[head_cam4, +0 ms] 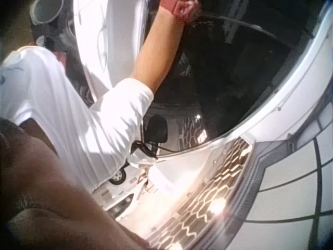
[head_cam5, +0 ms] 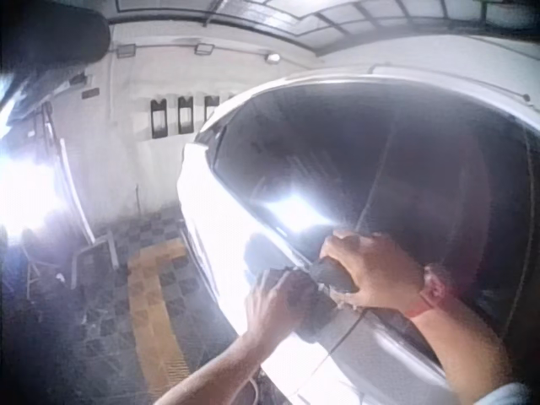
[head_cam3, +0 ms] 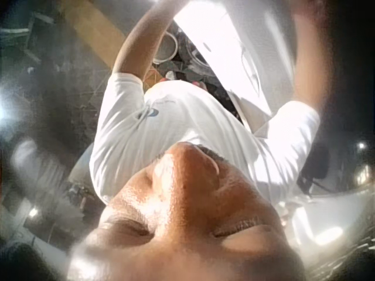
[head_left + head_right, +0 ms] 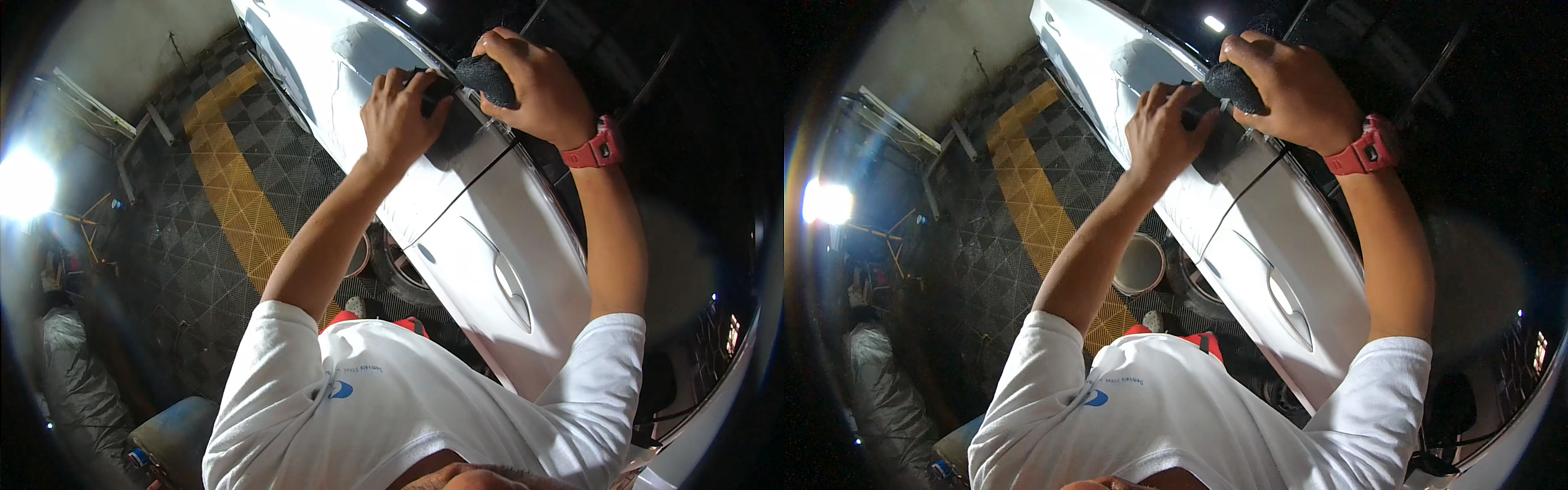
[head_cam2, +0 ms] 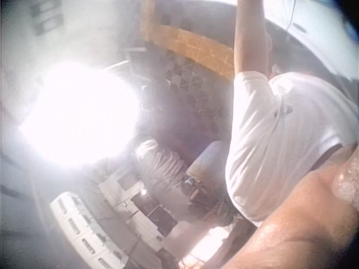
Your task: The person sands the side panel of a white car using a sanding block, repeatedly dipping it into a bucket of water. They then wipe the sanded area with a cloth and continue sanding the car's door and side panel.
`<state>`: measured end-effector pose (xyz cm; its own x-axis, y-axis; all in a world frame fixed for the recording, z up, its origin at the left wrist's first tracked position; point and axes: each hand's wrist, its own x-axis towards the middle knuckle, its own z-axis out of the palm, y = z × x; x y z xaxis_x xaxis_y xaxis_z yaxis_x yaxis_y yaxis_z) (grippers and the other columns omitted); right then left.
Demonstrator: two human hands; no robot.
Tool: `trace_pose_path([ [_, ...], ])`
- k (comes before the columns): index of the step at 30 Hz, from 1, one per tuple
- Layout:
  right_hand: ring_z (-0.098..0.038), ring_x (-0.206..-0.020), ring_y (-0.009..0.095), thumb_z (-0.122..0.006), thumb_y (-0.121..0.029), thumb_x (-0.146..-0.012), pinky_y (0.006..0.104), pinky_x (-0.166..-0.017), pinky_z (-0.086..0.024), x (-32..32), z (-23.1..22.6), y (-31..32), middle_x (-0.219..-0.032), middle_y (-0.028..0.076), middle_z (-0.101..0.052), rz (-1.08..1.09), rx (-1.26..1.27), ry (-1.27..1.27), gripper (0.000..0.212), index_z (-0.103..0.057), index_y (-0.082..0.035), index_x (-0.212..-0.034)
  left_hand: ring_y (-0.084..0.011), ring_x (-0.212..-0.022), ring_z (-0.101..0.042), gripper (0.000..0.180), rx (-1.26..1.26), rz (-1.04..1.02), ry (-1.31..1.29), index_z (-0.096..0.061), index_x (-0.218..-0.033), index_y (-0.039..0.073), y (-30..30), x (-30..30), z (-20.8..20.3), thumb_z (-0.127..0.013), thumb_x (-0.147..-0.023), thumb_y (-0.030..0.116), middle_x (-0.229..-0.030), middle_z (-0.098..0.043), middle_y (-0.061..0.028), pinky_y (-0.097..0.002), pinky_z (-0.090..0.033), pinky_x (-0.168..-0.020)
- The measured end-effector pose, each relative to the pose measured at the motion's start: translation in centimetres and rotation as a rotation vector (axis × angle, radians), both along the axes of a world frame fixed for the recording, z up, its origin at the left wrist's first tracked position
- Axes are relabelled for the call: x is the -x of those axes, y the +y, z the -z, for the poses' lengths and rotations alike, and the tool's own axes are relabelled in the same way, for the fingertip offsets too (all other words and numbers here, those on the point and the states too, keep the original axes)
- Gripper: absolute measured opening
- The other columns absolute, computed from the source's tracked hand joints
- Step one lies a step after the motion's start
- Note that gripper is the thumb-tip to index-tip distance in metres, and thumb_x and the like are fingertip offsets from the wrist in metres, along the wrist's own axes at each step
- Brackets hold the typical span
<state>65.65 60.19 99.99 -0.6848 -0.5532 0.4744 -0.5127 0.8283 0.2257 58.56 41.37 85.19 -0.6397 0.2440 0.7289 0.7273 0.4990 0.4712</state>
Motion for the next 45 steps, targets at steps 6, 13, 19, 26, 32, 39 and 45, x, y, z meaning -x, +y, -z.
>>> trace_pose_path([
  [6, -0.076, -0.102, 0.036, -0.094, -0.013, -0.074, 0.0419, -0.083, -0.066, -0.3, 0.1, 0.9, -0.123, 0.011, -0.069, 0.138, -0.082, 0.110, 0.071, -0.062, -0.016, -0.137, -0.0341, -0.108, -0.066, 0.038, 0.060, 0.194, 0.096, -0.077, -0.119, 0.016, 0.9, -7.1, -0.1, -0.085, -0.086, 0.034, -0.122, -0.068, -0.0112, -0.0469, -0.060, -0.084],
  [13, -0.051, -0.140, 0.038, -0.093, -0.025, -0.074, 0.0654, -0.119, -0.035, -1.4, -2.6, -2.4, -0.141, 0.014, -0.061, 0.456, -0.083, 0.350, 0.060, -0.070, -0.014, -0.128, -0.0335, -0.110, -0.069, 0.047, 0.014, 0.069, 0.019, -0.076, -0.130, 0.016, 0.2, -4.5, 1.0, -0.085, -0.088, 0.034, -0.122, -0.070, -0.0133, -0.0466, -0.060, -0.088],
  [19, -0.048, -0.145, 0.039, -0.093, -0.020, -0.068, 0.0666, -0.127, -0.026, -0.7, -1.9, -1.6, -0.141, 0.016, -0.060, 0.366, -0.105, 0.287, 0.060, -0.071, -0.011, -0.123, -0.0312, -0.115, -0.071, 0.044, 0.046, -0.037, -0.051, -0.075, -0.132, 0.022, -1.1, 1.1, 1.3, -0.082, -0.093, 0.041, -0.126, -0.071, -0.0102, -0.0450, -0.064, -0.086],
  [26, -0.050, -0.144, 0.038, -0.093, -0.019, -0.070, 0.0657, -0.129, -0.025, -0.5, -2.1, -1.9, -0.139, 0.015, -0.062, 0.381, -0.079, 0.211, 0.066, -0.067, -0.012, -0.131, -0.0343, -0.104, -0.071, 0.050, -0.037, 0.066, 0.010, -0.075, -0.133, 0.017, -1.7, -5.4, 2.5, -0.087, -0.087, 0.028, -0.125, -0.071, -0.0133, -0.0471, -0.063, -0.084],
  [32, -0.048, -0.149, 0.029, -0.097, -0.021, -0.071, 0.0711, -0.129, -0.024, 1.2, -0.4, 0.4, -0.149, 0.003, -0.059, 0.426, -0.211, 0.254, 0.077, -0.064, -0.024, -0.140, -0.0337, -0.110, -0.072, 0.044, 0.076, -0.140, -0.153, -0.077, -0.131, 0.021, -4.3, 0.6, 3.1, -0.080, -0.094, 0.043, -0.124, -0.072, -0.0115, -0.0476, -0.063, -0.083],
  [39, -0.048, -0.148, 0.029, -0.098, -0.021, -0.072, 0.0708, -0.130, -0.023, 0.4, -0.5, 0.0, -0.149, 0.003, -0.059, 0.465, -0.223, 0.192, 0.076, -0.064, -0.024, -0.140, -0.0303, -0.106, -0.071, 0.046, -0.002, 0.040, -0.045, -0.076, -0.132, 0.022, -2.7, -7.2, 3.8, -0.086, -0.088, 0.035, -0.124, -0.071, -0.0086, -0.0431, -0.064, -0.081],
  [45, -0.047, -0.150, 0.029, -0.099, -0.021, -0.071, 0.0689, -0.132, -0.021, 0.7, -0.8, -0.6, -0.150, 0.003, -0.058, 0.458, -0.239, 0.193, 0.078, -0.064, -0.024, -0.140, -0.0354, -0.110, -0.072, 0.044, 0.111, -0.264, -0.218, -0.077, -0.129, 0.019, -5.3, 4.3, 3.2, -0.078, -0.095, 0.047, -0.121, -0.074, -0.0127, -0.0502, -0.061, -0.089],
])
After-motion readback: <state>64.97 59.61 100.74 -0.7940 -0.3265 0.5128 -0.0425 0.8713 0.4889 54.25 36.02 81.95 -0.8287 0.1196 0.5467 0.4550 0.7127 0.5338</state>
